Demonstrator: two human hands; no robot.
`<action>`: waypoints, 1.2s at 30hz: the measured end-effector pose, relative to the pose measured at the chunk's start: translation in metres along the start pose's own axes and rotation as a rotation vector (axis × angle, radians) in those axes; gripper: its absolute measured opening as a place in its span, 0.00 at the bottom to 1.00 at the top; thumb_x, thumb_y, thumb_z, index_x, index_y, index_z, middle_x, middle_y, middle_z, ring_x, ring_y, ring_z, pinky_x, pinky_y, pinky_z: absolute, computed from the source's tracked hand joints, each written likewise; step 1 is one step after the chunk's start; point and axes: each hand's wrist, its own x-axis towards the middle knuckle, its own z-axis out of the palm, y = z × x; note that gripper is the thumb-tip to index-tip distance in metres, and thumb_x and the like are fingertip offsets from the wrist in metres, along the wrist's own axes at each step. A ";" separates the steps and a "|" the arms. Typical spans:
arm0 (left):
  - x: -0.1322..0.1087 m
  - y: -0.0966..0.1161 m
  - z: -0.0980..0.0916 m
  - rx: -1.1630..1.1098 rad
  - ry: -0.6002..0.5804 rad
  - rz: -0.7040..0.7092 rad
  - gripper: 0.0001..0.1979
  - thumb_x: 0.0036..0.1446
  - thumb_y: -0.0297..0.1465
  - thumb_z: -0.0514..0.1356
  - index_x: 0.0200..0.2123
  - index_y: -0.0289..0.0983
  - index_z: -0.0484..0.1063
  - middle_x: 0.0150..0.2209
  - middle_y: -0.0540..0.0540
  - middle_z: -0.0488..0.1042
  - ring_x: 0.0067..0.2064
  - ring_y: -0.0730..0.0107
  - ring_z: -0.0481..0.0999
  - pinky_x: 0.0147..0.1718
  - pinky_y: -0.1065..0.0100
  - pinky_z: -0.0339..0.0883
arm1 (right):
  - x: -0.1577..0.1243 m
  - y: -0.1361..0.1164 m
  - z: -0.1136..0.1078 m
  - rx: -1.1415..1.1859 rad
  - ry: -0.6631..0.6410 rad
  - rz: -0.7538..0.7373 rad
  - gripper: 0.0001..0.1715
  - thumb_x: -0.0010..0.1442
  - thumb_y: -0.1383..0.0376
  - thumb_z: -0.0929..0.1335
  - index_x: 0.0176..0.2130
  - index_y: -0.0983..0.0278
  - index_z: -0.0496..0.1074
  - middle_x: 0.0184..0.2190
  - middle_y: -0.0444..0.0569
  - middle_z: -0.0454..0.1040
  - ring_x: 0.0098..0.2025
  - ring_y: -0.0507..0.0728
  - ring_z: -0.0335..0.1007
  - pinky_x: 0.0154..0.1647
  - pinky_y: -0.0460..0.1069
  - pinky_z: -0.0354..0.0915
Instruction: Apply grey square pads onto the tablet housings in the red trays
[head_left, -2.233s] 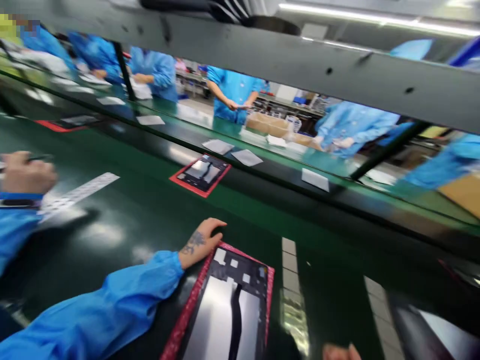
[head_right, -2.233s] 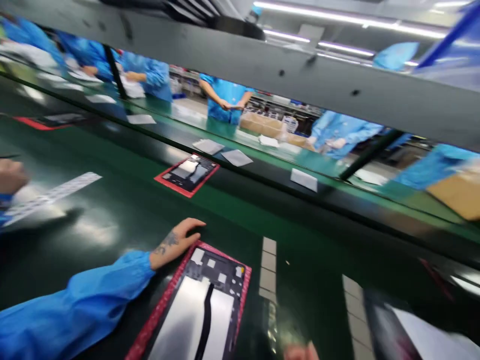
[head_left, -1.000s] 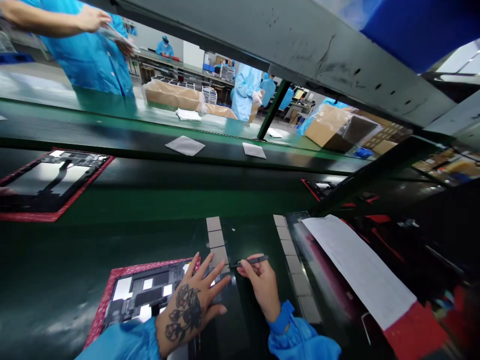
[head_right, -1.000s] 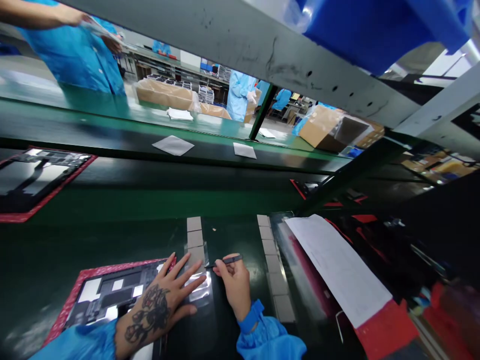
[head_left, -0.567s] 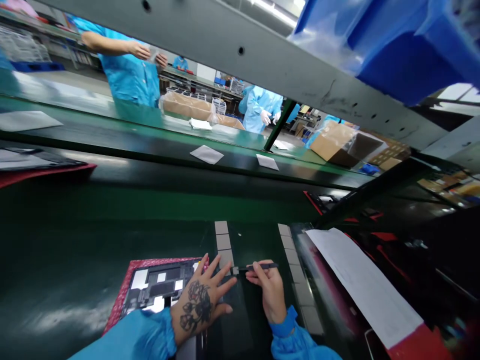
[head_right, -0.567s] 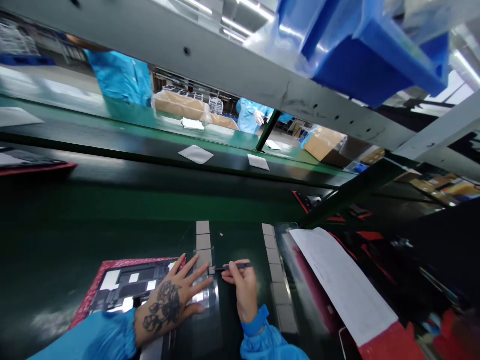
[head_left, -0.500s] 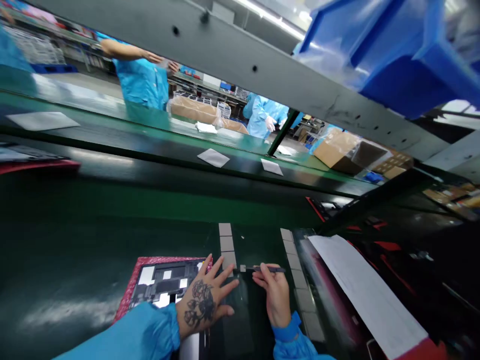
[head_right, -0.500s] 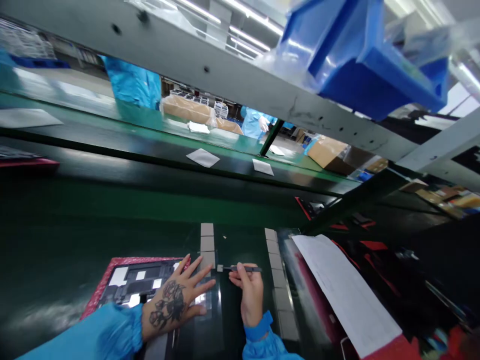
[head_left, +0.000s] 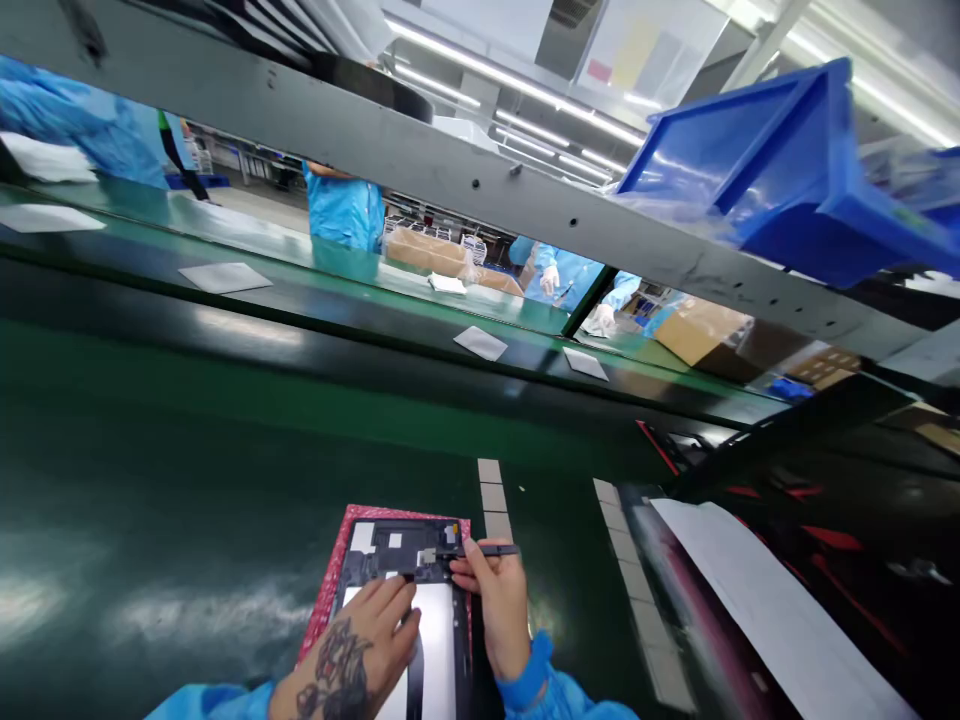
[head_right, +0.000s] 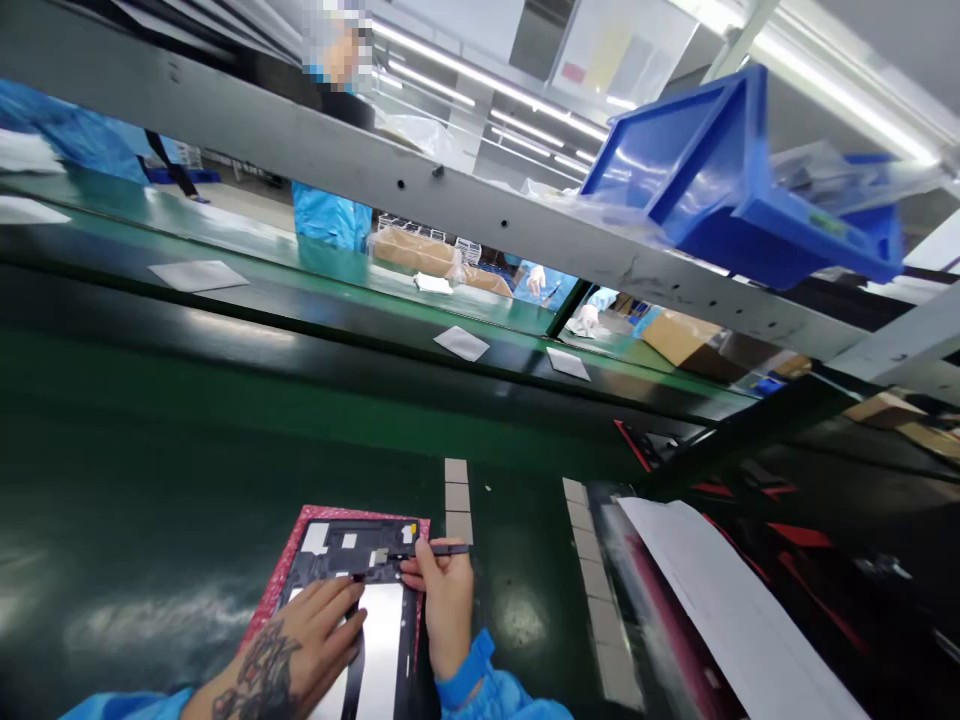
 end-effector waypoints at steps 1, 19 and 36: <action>-0.001 -0.003 0.000 0.009 0.012 -0.011 0.08 0.56 0.25 0.54 0.38 0.37 0.70 0.42 0.43 0.74 0.45 0.62 0.71 0.45 0.62 0.66 | 0.000 0.004 0.004 -0.011 0.000 -0.007 0.33 0.37 0.43 0.78 0.30 0.64 0.67 0.22 0.47 0.74 0.26 0.59 0.76 0.25 0.48 0.73; 0.000 -0.005 0.009 0.045 0.075 -0.037 0.08 0.55 0.26 0.56 0.39 0.36 0.70 0.41 0.45 0.75 0.43 0.64 0.70 0.46 0.63 0.60 | 0.001 0.012 0.007 -0.097 0.051 0.005 0.35 0.35 0.42 0.78 0.31 0.65 0.68 0.22 0.45 0.74 0.26 0.59 0.75 0.19 0.46 0.71; 0.004 -0.008 -0.008 -0.129 -0.154 -0.094 0.13 0.55 0.27 0.55 0.45 0.38 0.68 0.56 0.43 0.69 0.53 0.56 0.67 0.50 0.56 0.61 | 0.002 0.010 0.010 -0.189 0.034 -0.078 0.37 0.37 0.38 0.75 0.29 0.65 0.68 0.20 0.46 0.73 0.24 0.59 0.74 0.19 0.49 0.72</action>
